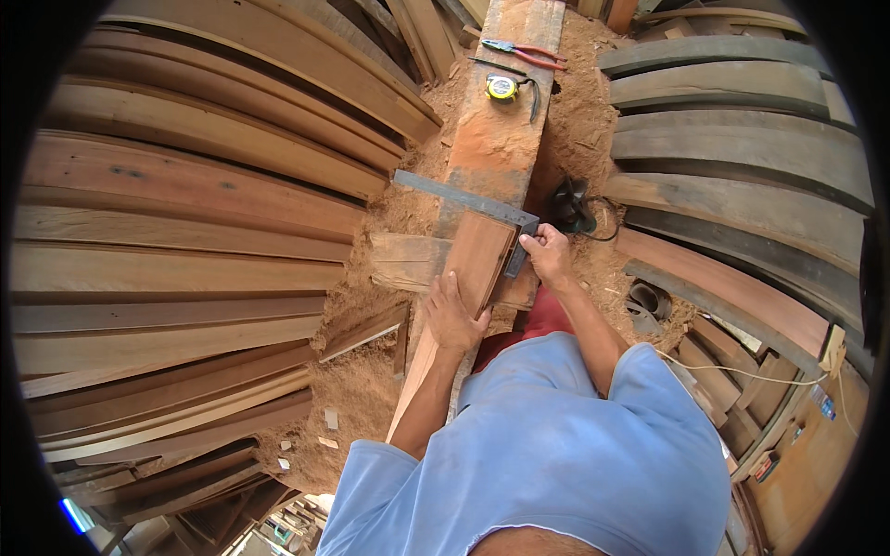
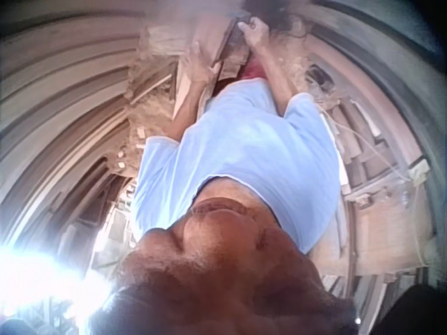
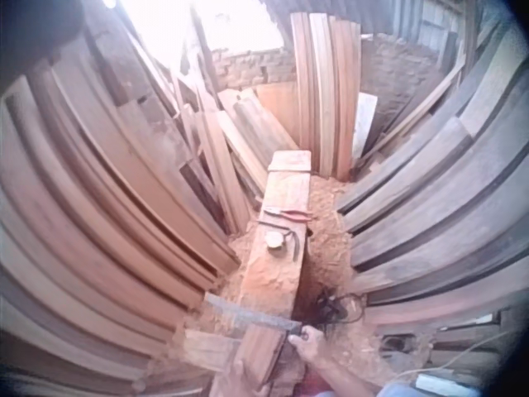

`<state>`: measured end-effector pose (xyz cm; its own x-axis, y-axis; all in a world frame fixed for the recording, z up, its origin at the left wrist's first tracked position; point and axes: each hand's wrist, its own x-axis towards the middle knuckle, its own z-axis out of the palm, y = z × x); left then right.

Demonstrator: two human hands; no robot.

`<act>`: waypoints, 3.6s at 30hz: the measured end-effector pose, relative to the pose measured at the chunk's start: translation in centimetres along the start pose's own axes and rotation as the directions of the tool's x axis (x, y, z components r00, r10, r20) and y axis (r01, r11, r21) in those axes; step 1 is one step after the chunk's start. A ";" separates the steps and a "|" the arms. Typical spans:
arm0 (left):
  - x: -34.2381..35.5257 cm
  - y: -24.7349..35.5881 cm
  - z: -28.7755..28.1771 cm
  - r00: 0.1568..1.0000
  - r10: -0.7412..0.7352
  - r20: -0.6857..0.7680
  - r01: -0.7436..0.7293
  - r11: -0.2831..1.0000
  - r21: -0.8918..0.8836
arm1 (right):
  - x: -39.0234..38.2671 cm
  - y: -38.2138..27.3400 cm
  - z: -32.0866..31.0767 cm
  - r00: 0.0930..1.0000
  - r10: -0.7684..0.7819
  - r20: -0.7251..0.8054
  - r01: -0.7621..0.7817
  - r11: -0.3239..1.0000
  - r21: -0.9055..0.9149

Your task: The person measures a wooden plank with a tape measure, marks it, and cuts it using a circular saw. They then use a square ruler to mark another plank before cutting it as well. The cut pieces are placed aside among other wood planks.

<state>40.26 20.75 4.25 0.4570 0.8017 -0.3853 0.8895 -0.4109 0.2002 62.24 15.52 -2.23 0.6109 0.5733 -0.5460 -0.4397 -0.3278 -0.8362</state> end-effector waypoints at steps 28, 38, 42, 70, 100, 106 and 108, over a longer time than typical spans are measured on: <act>0.3 0.1 0.6 0.999 -0.029 0.018 0.029 0.999 -0.020 | 0.2 -1.3 0.2 0.959 0.218 0.184 -0.218 0.976 -0.021; 0.4 -0.1 0.7 0.982 0.099 -0.161 -0.116 0.988 -0.100 | -2.1 -2.5 -1.7 0.977 0.050 0.205 -0.031 0.995 -0.094; 2.5 0.9 0.4 0.960 0.207 -0.190 -0.260 0.909 -0.327 | -3.7 -1.1 -1.2 0.956 0.115 0.271 -0.099 0.992 -0.074; 3.8 4.4 1.1 0.950 0.221 -0.219 -0.271 0.934 -0.233 | -2.6 0.1 1.2 0.985 0.070 0.160 -0.042 0.984 -0.175; 4.1 5.3 1.1 0.957 0.172 -0.232 -0.225 0.947 -0.228 | -1.5 -0.2 0.5 0.964 0.120 0.237 -0.105 0.992 -0.076; 4.1 5.2 1.2 0.954 0.190 -0.233 -0.241 0.948 -0.210 | -1.5 0.2 0.6 0.972 0.091 0.217 -0.079 0.995 -0.066; 4.1 5.2 1.2 0.955 0.191 -0.227 -0.238 0.950 -0.202 | -1.4 0.3 0.6 0.971 0.088 0.223 -0.072 0.994 -0.078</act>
<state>46.75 21.42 2.58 0.6056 0.7859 -0.1251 0.7359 -0.4933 0.4637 60.91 15.06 -1.67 0.4075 0.6953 -0.5920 -0.4296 -0.4261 -0.7962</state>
